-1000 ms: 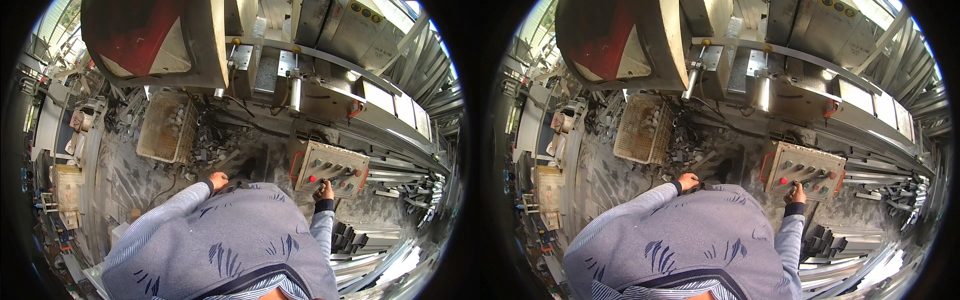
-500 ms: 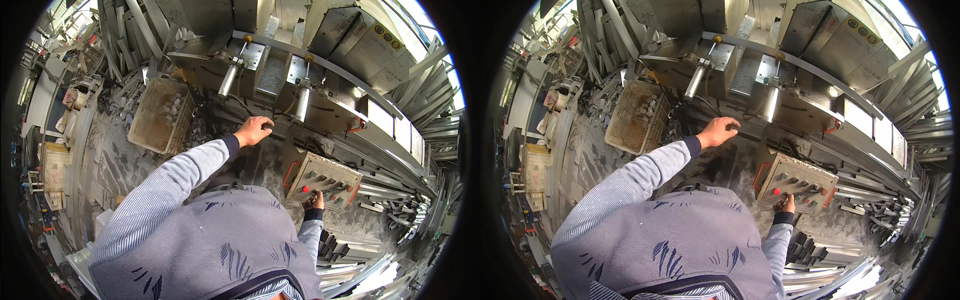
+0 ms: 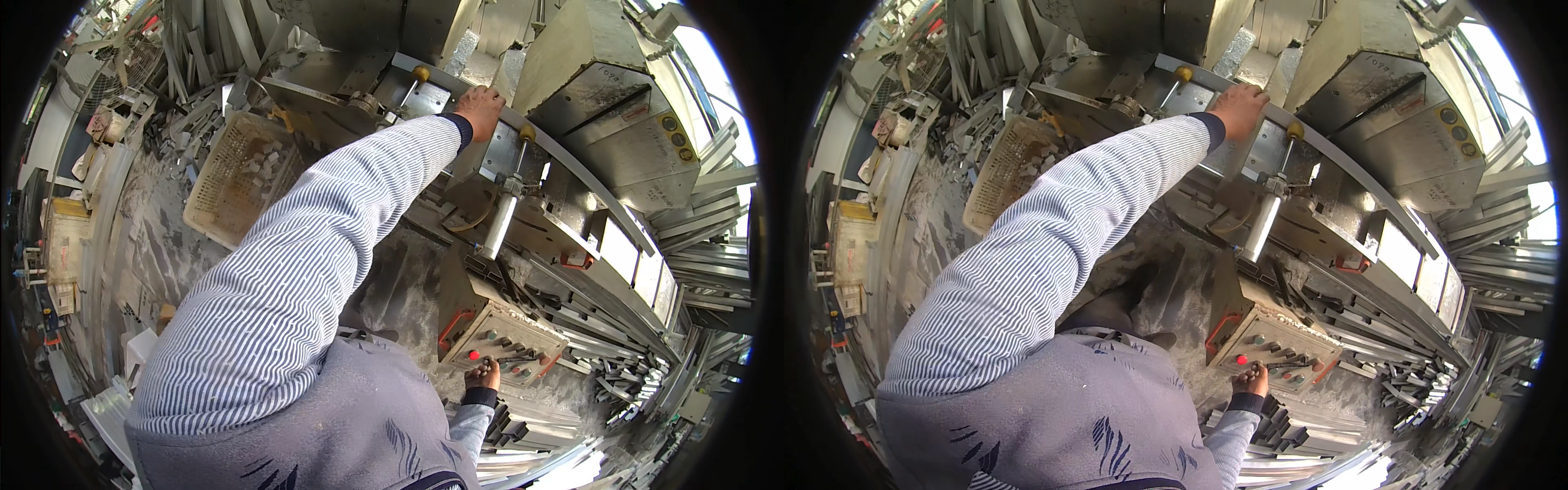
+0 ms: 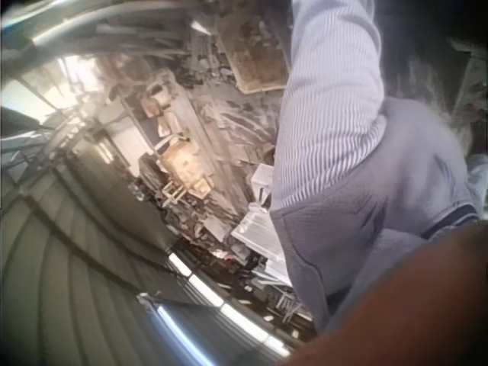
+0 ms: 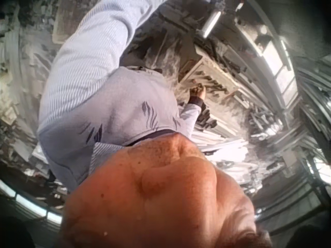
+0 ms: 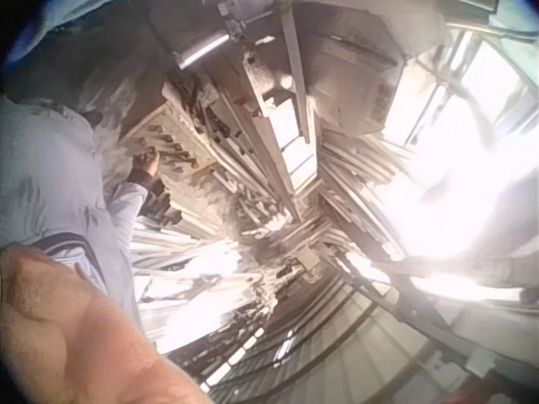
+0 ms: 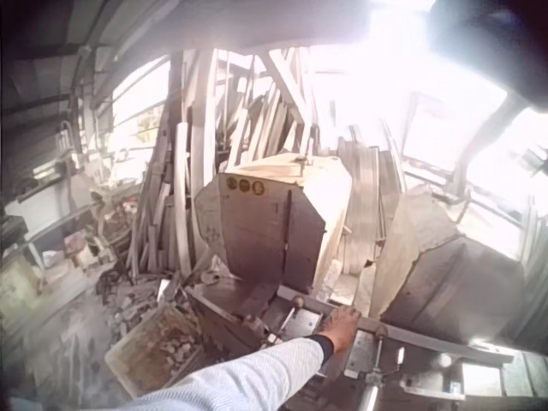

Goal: The person repeatedly places metal profiles into a chop saw, operates the control panel to cut them, and removes the cut pieces. The cycle of loading, cutting, and unloading is performed multiple times in a workshop setting.

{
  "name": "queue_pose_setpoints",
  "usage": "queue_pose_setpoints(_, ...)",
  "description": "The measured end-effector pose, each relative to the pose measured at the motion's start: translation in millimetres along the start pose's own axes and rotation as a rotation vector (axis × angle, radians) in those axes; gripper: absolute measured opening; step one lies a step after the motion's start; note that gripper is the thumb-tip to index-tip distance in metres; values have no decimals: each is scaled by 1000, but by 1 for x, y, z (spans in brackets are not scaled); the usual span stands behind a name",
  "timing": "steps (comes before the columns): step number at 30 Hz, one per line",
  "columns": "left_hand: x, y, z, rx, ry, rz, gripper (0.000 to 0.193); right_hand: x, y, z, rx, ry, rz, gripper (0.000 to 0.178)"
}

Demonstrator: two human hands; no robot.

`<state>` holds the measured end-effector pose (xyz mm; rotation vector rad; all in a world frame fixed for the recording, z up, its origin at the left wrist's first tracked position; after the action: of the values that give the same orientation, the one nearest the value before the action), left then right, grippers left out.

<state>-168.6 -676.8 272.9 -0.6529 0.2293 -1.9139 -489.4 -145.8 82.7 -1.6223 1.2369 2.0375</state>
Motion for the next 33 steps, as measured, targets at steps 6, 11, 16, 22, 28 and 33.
queue_pose_setpoints(6, 41, 24, -42, 166, 202, 11, 37, -5, -2, 4, 18, -79, -3, 5)
queue_pose_setpoints(11, 44, 29, -46, 190, 68, -29, 25, -11, -2, 1, -18, -125, 56, 9)
queue_pose_setpoints(16, 44, 30, -42, 161, 110, -43, 25, -9, -2, 4, -3, -151, 24, 9)
queue_pose_setpoints(22, 38, 42, -38, 163, 78, -13, 28, -5, 0, 9, -22, -153, -3, 8)
queue_pose_setpoints(28, 36, 63, -29, 168, 80, 3, 30, -8, -1, 8, -41, -184, -9, 7)
queue_pose_setpoints(33, 32, 76, -21, 159, 39, 42, 30, -8, -1, 4, -19, -145, -12, 8)
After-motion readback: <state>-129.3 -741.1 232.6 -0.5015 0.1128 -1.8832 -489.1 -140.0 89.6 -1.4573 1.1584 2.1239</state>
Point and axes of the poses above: each hand's wrist, its own x-axis towards the middle knuckle, its own z-axis out of the back of the hand, y = z × x, the point moved 6 cm from there along x, towards the middle knuckle, and after that the axes turned 9 degrees about -x, right-handed, at the moved point
